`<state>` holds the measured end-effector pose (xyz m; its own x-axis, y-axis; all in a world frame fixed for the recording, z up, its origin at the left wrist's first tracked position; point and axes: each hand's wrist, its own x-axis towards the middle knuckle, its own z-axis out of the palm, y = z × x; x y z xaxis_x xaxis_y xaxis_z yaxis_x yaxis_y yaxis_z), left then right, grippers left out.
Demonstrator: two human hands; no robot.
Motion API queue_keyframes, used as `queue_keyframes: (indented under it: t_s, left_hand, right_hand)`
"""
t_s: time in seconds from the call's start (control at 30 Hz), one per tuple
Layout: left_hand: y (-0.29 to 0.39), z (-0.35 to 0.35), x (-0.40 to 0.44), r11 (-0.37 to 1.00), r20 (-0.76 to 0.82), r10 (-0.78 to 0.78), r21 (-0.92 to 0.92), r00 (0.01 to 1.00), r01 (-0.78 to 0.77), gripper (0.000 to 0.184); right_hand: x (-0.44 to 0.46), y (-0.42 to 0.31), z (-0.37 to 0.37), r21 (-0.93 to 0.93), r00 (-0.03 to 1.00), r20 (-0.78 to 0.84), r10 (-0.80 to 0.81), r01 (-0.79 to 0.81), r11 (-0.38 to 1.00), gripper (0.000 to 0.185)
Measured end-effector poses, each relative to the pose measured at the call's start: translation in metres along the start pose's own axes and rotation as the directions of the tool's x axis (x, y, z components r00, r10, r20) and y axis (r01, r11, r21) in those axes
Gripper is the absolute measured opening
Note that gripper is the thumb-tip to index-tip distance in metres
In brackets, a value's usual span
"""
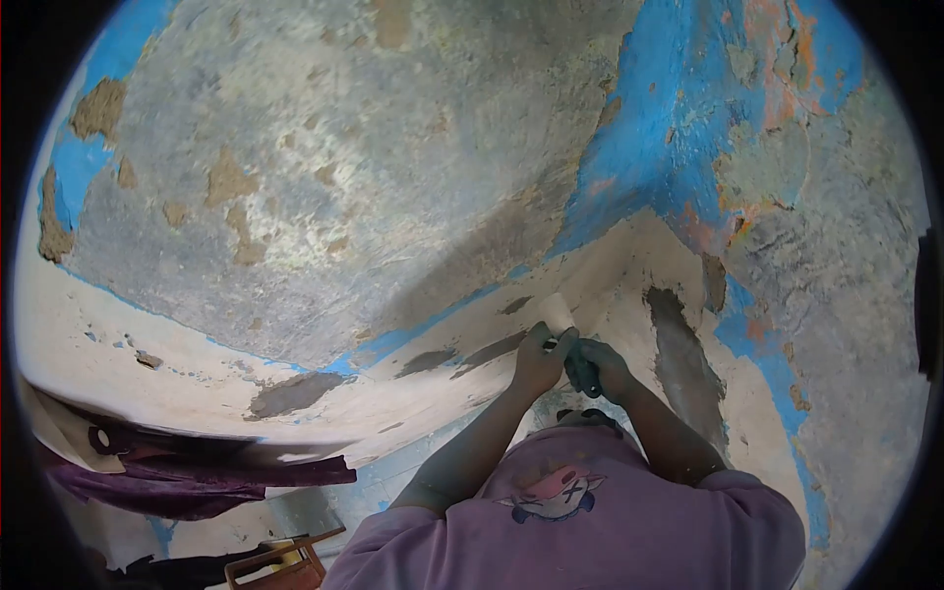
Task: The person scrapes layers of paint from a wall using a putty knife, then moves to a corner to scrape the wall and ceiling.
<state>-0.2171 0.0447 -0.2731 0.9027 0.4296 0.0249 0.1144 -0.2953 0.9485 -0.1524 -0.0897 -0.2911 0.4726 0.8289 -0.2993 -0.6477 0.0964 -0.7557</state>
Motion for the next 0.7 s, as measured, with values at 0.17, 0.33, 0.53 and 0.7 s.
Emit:
queue_keyframes:
  t_s: [0.17,0.33,0.53,0.7]
  left_hand:
    - [-0.024,0.003,-0.001,0.955,-0.024,-0.148,-0.264,0.989,0.136,0.036]
    - [-0.039,0.019,-0.018,0.622,0.041,-0.548,-0.649,0.836,0.439,0.053]
    - [-0.017,0.021,-0.022,0.599,0.038,-0.637,-0.605,0.770,0.525,0.059]
    - [-0.049,0.023,-0.028,0.665,0.069,-0.660,-0.410,0.748,0.624,0.054]
  right_hand:
    - [0.021,-0.018,0.017,-0.091,0.989,0.014,-0.146,0.146,0.985,0.028]
    - [0.045,-0.012,0.027,-0.207,0.966,0.021,-0.258,0.257,0.944,0.015]
    - [0.061,-0.016,0.046,-0.101,0.974,0.119,-0.192,0.204,0.974,0.029]
    - [0.073,0.006,0.033,-0.097,1.000,-0.029,-0.007,0.005,0.995,0.041]
